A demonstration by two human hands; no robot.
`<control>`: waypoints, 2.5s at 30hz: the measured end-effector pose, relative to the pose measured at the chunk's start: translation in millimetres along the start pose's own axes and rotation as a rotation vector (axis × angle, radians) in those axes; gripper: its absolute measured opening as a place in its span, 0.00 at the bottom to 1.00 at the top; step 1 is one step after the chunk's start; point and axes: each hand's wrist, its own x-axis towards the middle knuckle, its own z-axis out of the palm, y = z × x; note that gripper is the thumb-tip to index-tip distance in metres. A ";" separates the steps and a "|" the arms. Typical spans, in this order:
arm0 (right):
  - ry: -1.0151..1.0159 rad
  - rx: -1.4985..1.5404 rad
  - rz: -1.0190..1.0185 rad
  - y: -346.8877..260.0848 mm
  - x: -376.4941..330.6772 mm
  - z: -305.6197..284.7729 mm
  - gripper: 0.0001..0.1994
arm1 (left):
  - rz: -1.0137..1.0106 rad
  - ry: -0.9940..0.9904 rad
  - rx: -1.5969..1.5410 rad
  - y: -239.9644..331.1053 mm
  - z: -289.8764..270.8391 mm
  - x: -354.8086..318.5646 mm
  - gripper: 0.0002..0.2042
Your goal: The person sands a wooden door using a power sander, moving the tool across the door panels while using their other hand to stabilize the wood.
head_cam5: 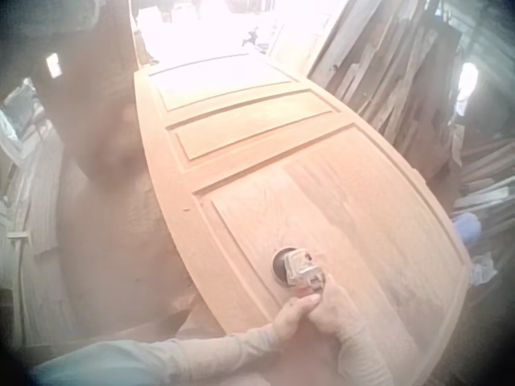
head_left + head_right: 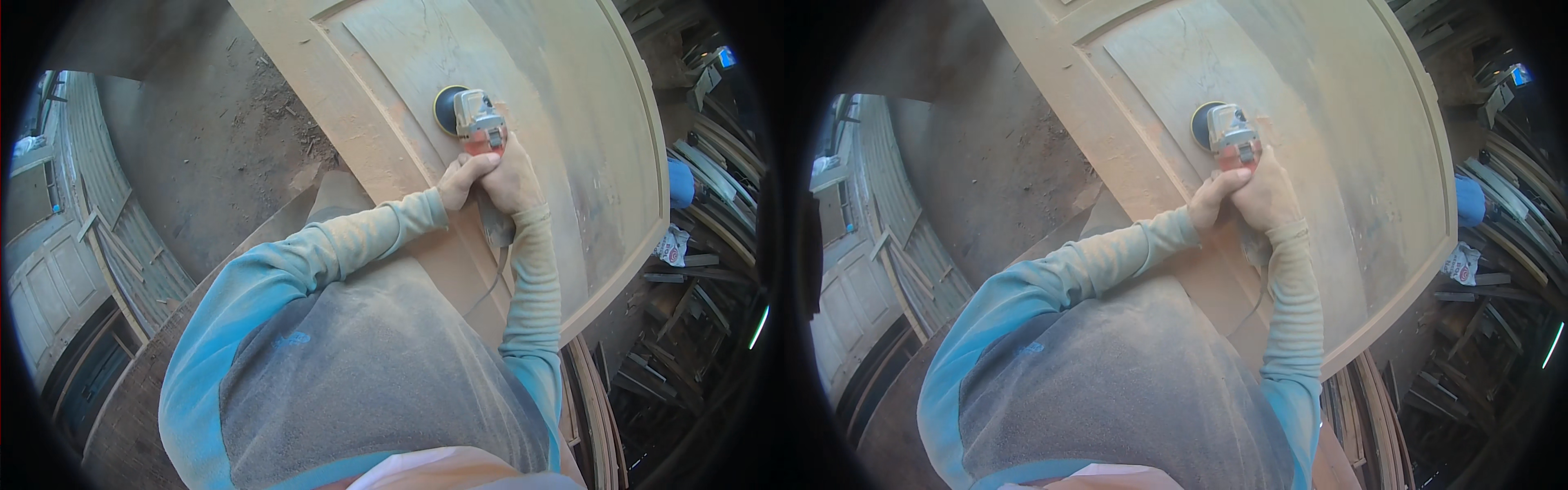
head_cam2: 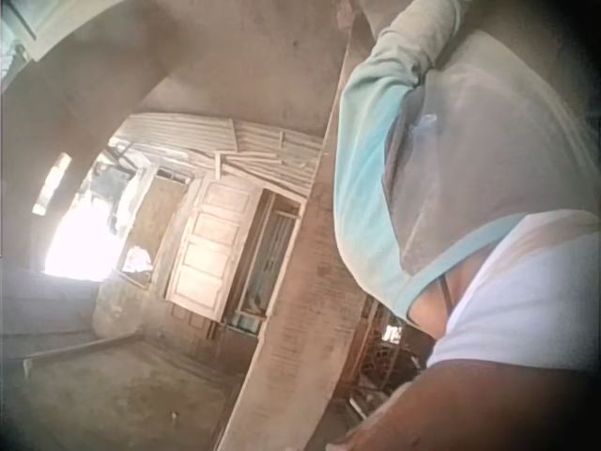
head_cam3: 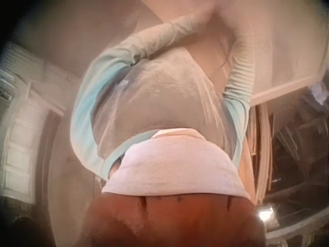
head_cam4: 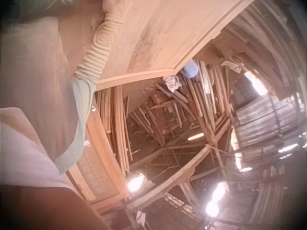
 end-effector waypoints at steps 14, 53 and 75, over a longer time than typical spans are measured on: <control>0.029 0.139 0.107 35.8 27.4 -48.3 0.27 | -0.219 -0.128 0.083 -10.8 3.1 76.9 0.22; 0.222 0.144 0.111 80.2 94.1 -108.1 0.23 | -0.227 -0.090 0.241 0.3 36.4 191.7 0.28; 0.101 0.165 -0.037 56.7 -20.4 -37.1 0.23 | -0.254 -0.140 0.107 -31.4 21.6 41.4 0.29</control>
